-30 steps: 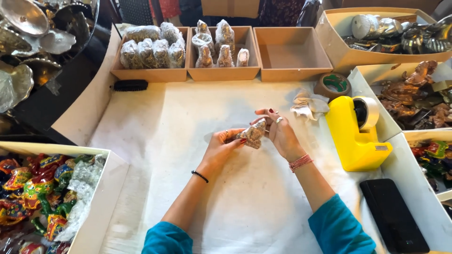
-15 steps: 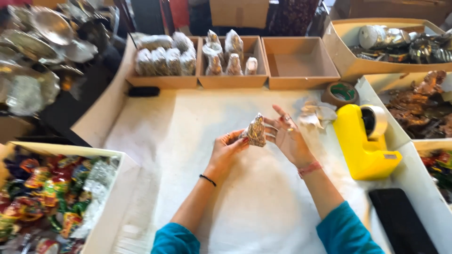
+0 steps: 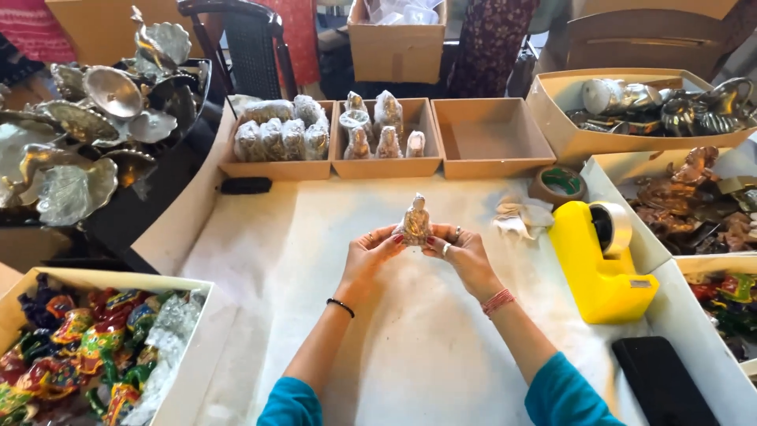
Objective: Wrapping and packing small religious figurines into protective materials and boxes.
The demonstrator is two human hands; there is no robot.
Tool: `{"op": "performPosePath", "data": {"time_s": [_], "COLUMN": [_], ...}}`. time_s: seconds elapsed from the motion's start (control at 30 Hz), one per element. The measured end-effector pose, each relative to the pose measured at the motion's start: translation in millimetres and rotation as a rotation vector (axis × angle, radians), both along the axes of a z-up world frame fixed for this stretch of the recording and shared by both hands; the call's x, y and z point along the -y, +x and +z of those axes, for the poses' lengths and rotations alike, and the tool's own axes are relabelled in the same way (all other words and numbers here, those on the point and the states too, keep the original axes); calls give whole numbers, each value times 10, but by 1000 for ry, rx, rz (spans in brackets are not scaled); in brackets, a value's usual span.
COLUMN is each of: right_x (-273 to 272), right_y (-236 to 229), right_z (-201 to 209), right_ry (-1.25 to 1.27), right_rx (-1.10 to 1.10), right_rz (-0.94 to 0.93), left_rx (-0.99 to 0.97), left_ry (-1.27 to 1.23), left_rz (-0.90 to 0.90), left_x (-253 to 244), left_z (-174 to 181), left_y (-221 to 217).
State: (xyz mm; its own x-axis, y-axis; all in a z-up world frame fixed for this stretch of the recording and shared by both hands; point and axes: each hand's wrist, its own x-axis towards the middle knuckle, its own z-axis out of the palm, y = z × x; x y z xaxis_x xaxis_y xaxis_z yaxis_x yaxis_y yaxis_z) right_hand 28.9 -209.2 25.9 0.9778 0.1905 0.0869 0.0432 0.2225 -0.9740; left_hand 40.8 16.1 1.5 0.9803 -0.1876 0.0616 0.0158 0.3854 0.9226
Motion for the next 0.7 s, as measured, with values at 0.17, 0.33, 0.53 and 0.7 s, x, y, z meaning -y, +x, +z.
{"op": "performPosePath", "data": {"time_s": [0.17, 0.33, 0.53, 0.7], "right_x": [-16, 104, 99, 181], "right_y": [176, 672, 1224, 2102], "right_z": [424, 233, 542, 658], "right_ry": [-50, -246, -269, -341], "right_rx": [-29, 69, 172, 335], "right_rz": [40, 84, 100, -189], "left_rx": [-22, 6, 9, -13], "left_ry": [-20, 0, -96, -125], "left_rz": [41, 51, 190, 229], "left_x": [34, 64, 169, 178], "left_z": [75, -17, 53, -186], "left_y": [144, 399, 532, 583]}}
